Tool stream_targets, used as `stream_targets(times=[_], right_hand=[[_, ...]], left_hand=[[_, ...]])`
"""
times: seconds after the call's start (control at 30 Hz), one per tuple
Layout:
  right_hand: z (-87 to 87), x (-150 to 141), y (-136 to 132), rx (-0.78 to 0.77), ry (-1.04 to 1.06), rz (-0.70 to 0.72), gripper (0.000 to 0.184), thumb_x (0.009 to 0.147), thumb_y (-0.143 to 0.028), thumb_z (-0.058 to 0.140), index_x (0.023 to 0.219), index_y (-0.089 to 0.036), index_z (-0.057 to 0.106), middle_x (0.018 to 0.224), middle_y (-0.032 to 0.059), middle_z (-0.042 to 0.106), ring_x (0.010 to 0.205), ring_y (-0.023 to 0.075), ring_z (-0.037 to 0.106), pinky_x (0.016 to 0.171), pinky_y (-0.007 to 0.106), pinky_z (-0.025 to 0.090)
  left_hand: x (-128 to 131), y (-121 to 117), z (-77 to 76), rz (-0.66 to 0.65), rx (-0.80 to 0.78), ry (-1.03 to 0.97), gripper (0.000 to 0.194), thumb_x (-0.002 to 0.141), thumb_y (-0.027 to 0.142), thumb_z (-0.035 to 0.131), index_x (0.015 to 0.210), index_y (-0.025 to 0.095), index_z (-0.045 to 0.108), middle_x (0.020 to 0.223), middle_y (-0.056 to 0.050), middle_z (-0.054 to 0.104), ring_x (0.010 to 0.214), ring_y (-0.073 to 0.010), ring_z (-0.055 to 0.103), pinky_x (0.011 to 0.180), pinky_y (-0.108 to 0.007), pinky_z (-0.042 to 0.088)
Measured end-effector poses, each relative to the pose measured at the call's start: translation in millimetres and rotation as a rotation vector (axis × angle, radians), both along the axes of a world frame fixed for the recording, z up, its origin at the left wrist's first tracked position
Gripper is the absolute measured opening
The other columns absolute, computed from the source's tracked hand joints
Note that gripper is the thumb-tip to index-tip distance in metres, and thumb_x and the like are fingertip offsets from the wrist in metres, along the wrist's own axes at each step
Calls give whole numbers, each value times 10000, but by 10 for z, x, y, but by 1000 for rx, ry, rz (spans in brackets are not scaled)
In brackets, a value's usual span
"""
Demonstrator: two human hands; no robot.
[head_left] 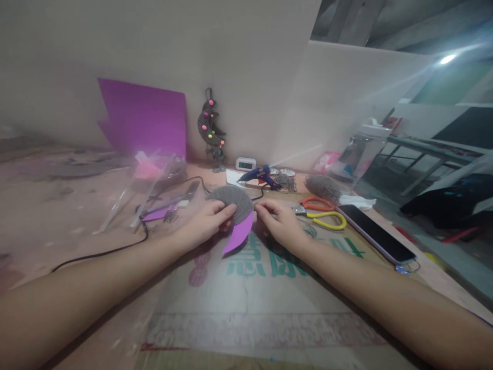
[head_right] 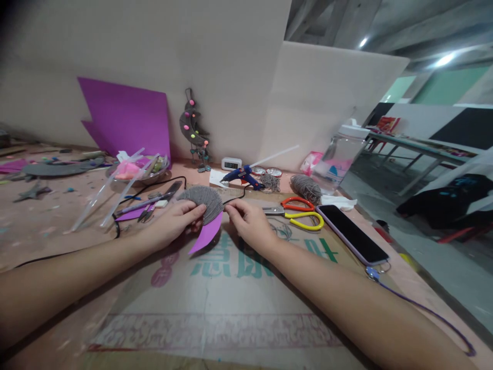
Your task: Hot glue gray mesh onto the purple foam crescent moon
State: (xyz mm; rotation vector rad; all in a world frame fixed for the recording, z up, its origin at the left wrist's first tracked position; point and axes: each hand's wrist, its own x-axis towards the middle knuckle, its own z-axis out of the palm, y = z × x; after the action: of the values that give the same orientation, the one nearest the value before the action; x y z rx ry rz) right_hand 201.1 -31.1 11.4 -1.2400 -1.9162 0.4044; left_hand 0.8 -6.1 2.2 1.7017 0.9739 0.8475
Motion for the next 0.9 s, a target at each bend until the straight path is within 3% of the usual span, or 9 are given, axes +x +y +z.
stream_targets(times=[0.17,0.4,0.53,0.73,0.9], right_hand=[[-21,-7,29,-33,-3,38,216,899,-255,460,882,-178,661,816,23,683,766,158,608,720,260,433],[-95,-3,76,-68,-3,37,239,865,-237,503,1072,-168,600,948,50,682,821,164,605,749,283,452],[-84,1,64,-15,-37,47,178,873,-192,487,970,-184,635,879,21,683,799,150,603,741,261,443],[-53,22,15,108,-36,31,193,919,-274,477,869,-191,643,793,10,672,750,143,601,700,242,427],[-51,17,-48,237,-184,142,184,924,-280,483,874,-185,634,818,30,678,769,152,586,743,266,401]], left_hand=[[7,-4,17,24,-15,-2,446,863,515,480,599,156,499,532,13,496,456,-77,412,432,-217,279],[17,-10,12,30,-18,-39,427,867,489,481,597,159,491,549,13,493,493,-87,441,457,-212,308],[26,-19,30,69,-3,-5,426,866,474,479,585,154,501,534,10,491,490,-90,444,467,-216,316],[20,0,55,143,36,16,391,848,459,505,609,149,520,549,6,524,506,-100,483,495,-221,351],[-10,47,13,159,56,72,405,842,493,503,628,151,538,561,6,540,495,-105,487,483,-225,345]])
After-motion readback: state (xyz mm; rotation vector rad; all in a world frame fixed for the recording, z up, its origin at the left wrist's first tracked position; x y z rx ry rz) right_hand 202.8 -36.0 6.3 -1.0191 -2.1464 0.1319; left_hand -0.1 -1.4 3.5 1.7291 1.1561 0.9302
